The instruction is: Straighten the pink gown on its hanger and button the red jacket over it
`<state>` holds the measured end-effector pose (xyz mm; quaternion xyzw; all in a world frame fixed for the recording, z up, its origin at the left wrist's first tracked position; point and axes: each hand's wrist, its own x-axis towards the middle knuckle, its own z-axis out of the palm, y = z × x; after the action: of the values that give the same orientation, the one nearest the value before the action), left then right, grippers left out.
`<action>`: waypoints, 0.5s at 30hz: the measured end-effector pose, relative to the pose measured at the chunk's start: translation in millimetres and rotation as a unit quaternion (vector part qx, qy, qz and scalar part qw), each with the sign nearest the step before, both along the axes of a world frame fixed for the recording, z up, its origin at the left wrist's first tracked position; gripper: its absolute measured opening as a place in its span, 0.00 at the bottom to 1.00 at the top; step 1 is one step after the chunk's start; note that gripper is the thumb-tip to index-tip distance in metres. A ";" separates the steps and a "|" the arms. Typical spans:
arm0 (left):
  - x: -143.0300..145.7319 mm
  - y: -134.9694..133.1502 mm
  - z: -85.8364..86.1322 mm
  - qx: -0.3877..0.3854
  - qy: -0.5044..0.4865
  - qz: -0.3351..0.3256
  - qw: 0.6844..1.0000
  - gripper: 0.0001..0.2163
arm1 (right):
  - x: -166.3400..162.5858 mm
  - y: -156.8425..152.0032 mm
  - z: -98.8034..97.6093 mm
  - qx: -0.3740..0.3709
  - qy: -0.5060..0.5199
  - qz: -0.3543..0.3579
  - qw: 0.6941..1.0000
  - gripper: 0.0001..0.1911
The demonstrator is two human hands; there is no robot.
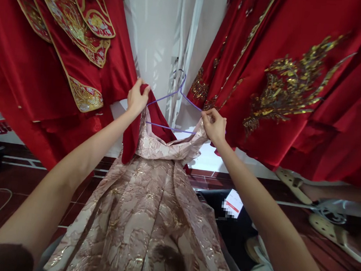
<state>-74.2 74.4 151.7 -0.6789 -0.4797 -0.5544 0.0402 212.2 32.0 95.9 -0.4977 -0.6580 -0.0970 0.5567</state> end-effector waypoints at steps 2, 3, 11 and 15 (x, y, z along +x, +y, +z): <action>13.8 -13.2 1.9 -0.048 0.077 -0.008 0.996 0.09 | -0.5 -0.7 0.2 0.005 -0.009 -0.016 1.000 0.18; 17.6 -19.6 2.1 -0.064 0.119 -0.010 0.991 0.08 | 0.3 -0.3 0.6 0.007 -0.014 -0.025 1.000 0.18; -28.6 -30.2 0.8 -0.153 0.247 0.106 0.951 0.11 | 10.6 4.4 6.7 0.011 -0.054 -0.043 0.998 0.16; -18.3 -8.8 14.3 -0.241 0.275 0.063 0.929 0.08 | 8.2 4.2 6.2 0.006 -0.049 -0.032 0.998 0.18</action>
<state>-92.5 65.5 166.0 -0.7624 -0.6106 -0.2103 0.0407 220.3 36.3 102.1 -0.5099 -0.6676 -0.1428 0.5234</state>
